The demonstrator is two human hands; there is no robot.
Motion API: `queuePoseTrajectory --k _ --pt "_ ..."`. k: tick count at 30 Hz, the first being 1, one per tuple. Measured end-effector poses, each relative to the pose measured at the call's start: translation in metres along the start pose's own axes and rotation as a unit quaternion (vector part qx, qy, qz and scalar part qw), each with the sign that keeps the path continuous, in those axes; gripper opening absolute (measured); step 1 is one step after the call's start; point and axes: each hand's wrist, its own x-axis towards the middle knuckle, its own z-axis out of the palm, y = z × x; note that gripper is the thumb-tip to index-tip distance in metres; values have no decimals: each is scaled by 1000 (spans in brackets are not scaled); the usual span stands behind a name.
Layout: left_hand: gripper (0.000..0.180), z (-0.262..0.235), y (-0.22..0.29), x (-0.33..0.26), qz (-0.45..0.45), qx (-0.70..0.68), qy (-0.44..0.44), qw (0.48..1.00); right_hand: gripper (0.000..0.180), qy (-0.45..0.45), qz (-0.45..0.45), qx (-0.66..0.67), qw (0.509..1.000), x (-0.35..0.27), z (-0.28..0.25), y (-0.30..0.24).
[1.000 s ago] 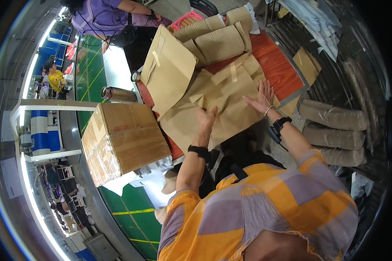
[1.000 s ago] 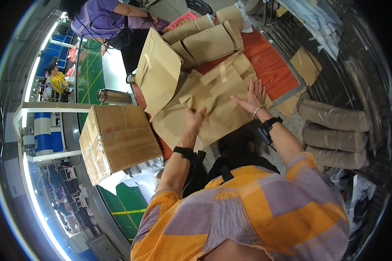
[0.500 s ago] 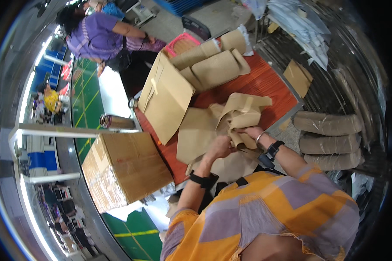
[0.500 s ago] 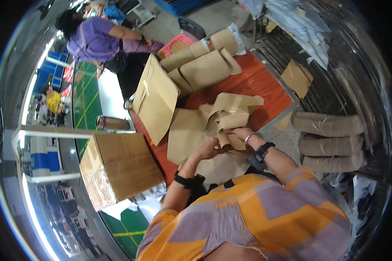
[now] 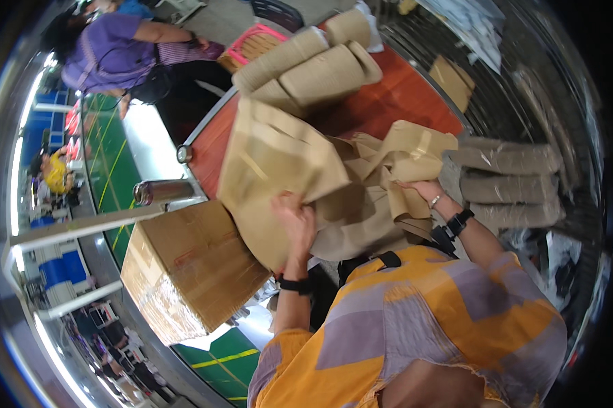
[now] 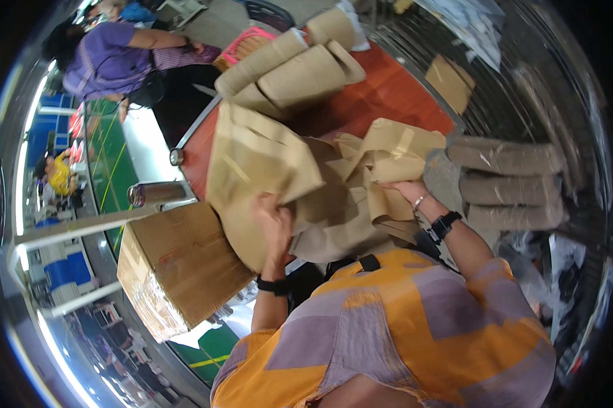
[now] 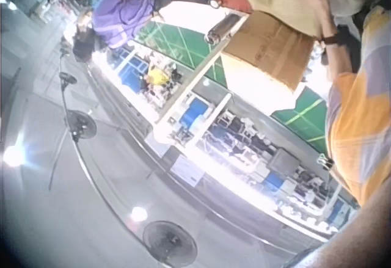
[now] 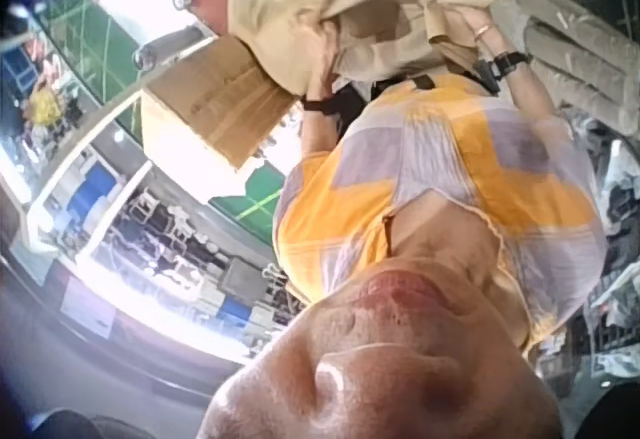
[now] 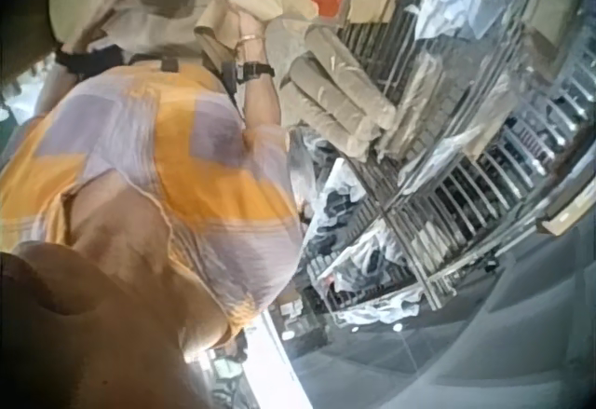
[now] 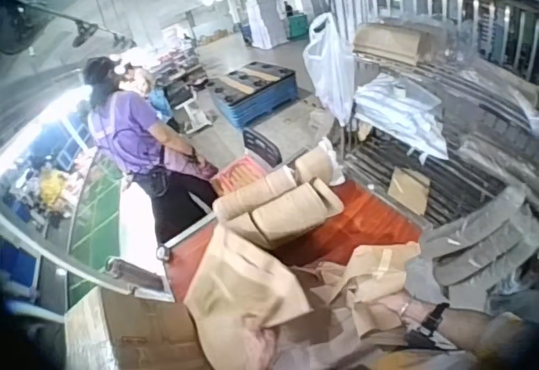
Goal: Organizing, wrapping in paper, and packaging shoe components in a factory setting.
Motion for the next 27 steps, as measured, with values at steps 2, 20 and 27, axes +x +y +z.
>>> queuePoseTrajectory --k 2,20,27 --pt "38 42 -3 -43 67 -54 -128 988 51 20 31 -100 994 -4 15 3" --pt "27 238 350 11 204 -339 -566 723 38 132 27 328 935 -82 -237 -33" --pt "34 380 466 0 163 -377 -535 738 56 243 47 385 889 -38 -427 16"
